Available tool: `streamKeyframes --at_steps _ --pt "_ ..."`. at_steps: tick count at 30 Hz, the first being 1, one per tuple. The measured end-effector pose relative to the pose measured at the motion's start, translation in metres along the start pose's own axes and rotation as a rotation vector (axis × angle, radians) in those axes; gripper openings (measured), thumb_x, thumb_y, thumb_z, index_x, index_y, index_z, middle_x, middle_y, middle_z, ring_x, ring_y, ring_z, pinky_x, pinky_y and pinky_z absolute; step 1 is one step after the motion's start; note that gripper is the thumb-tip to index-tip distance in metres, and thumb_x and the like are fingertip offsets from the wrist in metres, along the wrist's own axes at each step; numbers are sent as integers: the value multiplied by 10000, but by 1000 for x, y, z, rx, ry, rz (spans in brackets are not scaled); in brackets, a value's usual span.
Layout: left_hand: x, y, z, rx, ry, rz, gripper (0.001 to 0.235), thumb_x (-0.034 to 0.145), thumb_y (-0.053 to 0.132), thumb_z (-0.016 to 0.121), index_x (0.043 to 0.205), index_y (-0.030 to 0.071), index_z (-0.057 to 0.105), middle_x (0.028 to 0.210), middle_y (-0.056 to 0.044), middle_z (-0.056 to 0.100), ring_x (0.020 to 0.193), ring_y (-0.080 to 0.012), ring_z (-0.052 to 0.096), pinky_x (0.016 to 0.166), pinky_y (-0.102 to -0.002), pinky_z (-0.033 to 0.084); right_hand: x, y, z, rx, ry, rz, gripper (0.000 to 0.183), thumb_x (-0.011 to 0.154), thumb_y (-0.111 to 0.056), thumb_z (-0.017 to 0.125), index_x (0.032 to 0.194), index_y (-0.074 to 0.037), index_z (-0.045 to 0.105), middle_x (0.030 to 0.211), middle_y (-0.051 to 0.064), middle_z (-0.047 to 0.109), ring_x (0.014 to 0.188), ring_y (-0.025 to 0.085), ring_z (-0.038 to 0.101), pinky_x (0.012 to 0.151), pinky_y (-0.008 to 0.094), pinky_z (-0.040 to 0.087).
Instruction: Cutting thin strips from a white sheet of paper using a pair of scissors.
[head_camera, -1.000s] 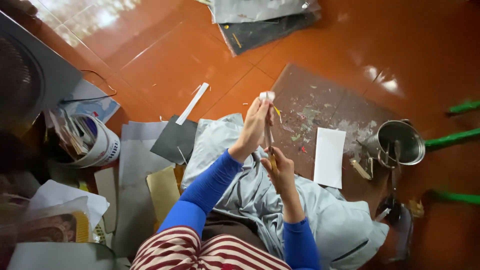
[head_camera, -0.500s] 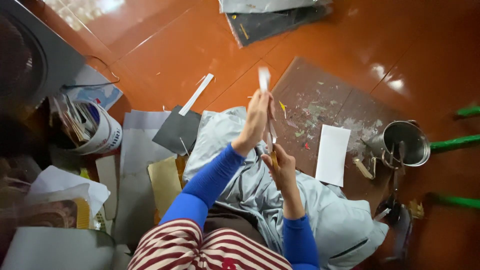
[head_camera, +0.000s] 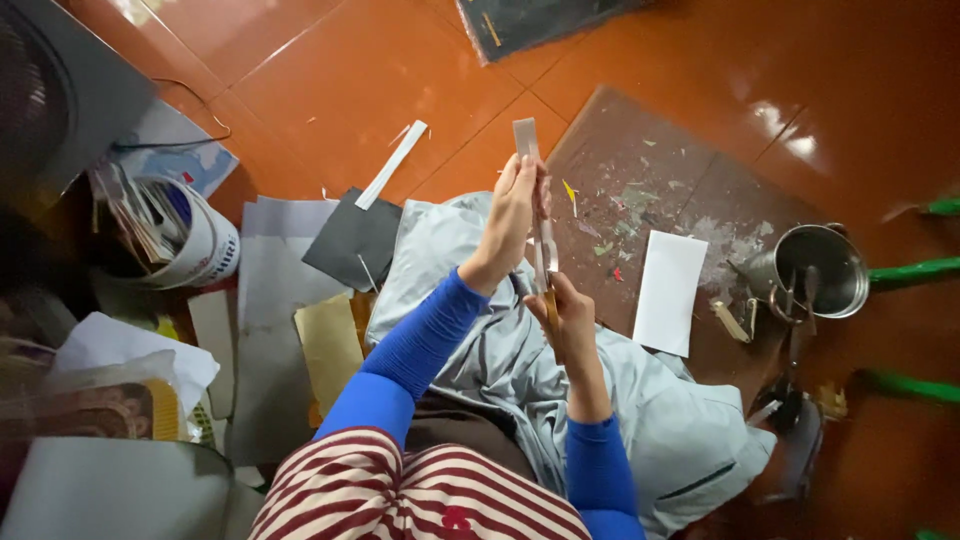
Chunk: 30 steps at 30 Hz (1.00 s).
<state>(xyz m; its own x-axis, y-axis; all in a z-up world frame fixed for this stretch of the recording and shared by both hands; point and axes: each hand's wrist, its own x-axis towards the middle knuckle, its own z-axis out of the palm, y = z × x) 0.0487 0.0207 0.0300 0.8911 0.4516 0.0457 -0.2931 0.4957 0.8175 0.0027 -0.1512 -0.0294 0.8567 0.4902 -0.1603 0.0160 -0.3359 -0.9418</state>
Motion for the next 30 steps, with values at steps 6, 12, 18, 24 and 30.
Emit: streamKeyframes --at_steps 6,12,18,24,30 --pt "-8 -43 -14 -67 -36 -114 267 1133 314 394 972 113 464 757 19 453 626 -89 447 563 -257 411 7 17 7 -54 58 -373 392 977 -350 729 1183 -39 610 786 11 585 712 42 494 637 222 470" --pt "-14 -35 -11 -129 -40 -92 333 1148 363 383 943 109 452 786 5 460 670 -104 441 620 -260 432 2 10 8 105 20 -126 481 893 -465 740 1161 -74 665 616 -30 532 519 42 482 463 241 399" --pt "-10 -32 -20 177 -94 -19 328 1117 332 435 1099 38 579 890 -16 591 813 -97 585 713 -273 523 1 7 -2 56 53 -184 454 917 -468 730 1166 -92 675 605 -57 511 525 21 495 470 224 405" --pt "-9 -25 -42 342 -26 16 200 1031 138 660 1140 -29 647 954 -52 682 832 -88 637 741 -249 544 1 1 -6 1 86 -211 443 926 -458 738 1147 -81 669 608 -46 528 531 24 490 474 229 402" --pt "-12 -2 -32 293 0 22 155 964 79 712 1063 -20 646 921 -17 715 796 -81 681 726 -252 584 -1 -2 -7 10 62 -179 423 912 -436 748 1148 -93 674 601 -33 540 517 32 507 466 232 406"
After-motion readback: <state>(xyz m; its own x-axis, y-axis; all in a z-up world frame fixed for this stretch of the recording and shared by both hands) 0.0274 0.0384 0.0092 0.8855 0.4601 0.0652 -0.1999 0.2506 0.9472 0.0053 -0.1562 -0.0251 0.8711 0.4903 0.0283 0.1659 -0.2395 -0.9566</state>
